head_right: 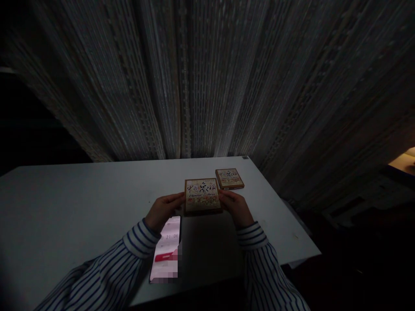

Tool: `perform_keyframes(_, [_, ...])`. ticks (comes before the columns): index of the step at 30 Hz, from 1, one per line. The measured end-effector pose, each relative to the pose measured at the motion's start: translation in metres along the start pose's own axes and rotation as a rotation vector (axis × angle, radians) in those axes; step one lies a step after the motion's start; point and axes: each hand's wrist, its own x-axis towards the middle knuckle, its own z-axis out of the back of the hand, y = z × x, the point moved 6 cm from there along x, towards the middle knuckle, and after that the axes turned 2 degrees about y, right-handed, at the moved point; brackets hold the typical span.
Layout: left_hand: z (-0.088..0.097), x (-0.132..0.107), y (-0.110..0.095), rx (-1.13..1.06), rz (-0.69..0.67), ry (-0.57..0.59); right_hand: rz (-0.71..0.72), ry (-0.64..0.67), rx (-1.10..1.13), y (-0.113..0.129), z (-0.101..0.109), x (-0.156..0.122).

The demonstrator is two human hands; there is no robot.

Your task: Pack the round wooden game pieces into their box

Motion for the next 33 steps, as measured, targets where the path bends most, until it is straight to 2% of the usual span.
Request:
perform_keyframes(10, [-0.033,0.003,0.009,0.235,-0.031,0.102,-0.013,0.016,-0.020,0.000,0.028,-0.010])
perform_keyframes(20, [-0.063,0.005,0.011,0.299,-0.013,0.154,-0.017,0.002,-0.042,-0.007,0.057,-0.013])
perform_keyframes(27, [-0.079,0.013,0.023,0.307,0.060,0.127,-0.029,-0.035,-0.069,-0.012,0.078,-0.013])
perform_keyframes(33, [-0.095,0.018,0.025,0.327,0.101,0.149,-0.014,-0.048,-0.130,-0.013,0.094,-0.012])
